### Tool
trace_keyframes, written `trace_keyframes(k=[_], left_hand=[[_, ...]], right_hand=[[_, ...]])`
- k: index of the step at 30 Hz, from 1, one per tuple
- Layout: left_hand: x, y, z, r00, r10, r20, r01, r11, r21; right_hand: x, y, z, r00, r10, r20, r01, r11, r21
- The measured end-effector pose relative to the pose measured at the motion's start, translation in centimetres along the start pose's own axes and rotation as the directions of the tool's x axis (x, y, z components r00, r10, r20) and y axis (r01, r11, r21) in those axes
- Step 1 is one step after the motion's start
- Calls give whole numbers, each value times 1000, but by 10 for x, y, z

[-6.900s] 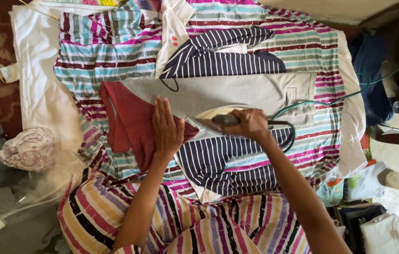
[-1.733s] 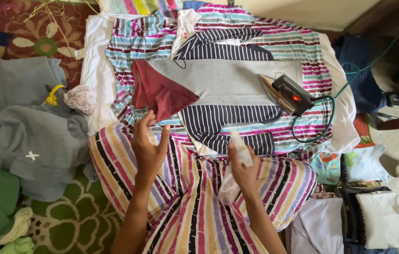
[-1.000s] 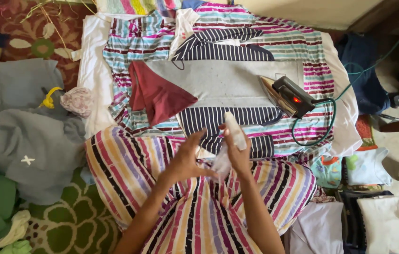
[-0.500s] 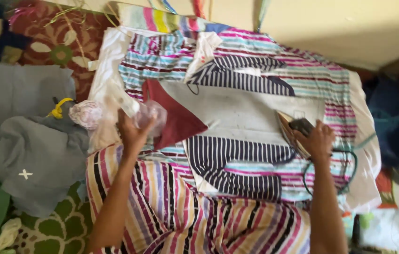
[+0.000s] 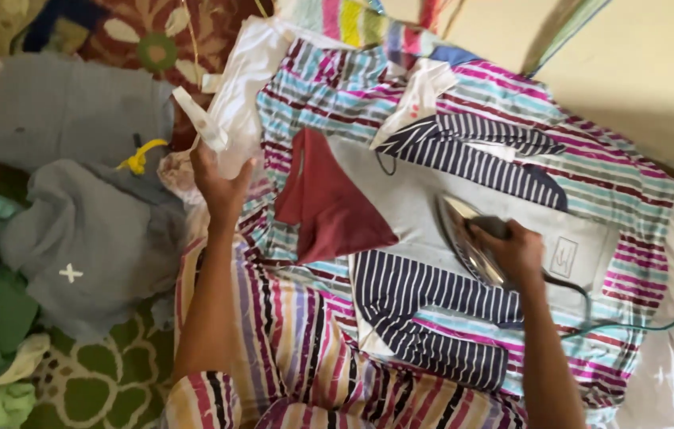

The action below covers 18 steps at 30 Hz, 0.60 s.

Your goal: The recorder is ironing various items of clothing on a flat surface on the floor.

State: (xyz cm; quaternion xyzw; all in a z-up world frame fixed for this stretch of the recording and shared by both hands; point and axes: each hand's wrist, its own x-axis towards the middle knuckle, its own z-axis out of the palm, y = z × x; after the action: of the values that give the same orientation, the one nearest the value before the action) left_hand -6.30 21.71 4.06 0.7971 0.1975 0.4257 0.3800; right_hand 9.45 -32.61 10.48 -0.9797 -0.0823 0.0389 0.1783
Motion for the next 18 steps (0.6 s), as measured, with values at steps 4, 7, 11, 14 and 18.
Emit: trace_keyframes(k=[4, 7, 11, 14, 18], left_hand=[[-3, 3, 0, 998, -41, -39, 41, 999, 12], [-3, 22, 2, 988, -147, -44, 144, 988, -59], [-8, 48, 6, 993, -60, -104, 64, 997, 37], [-28, 59, 14, 951, 141, -277, -10, 904, 427], [-67, 54, 42, 978, 162, 133, -179, 976, 126]], right_hand=[[29, -85, 35, 991, -83, 106, 91, 993, -73], [31, -121, 55, 973, -220, 72, 228, 963, -142], [39, -166, 70, 953, -302, -5, 296, 938, -179], [46, -191, 76, 938, -345, -34, 333, 924, -187], [62, -225, 88, 929, -366, -55, 356, 925, -134]])
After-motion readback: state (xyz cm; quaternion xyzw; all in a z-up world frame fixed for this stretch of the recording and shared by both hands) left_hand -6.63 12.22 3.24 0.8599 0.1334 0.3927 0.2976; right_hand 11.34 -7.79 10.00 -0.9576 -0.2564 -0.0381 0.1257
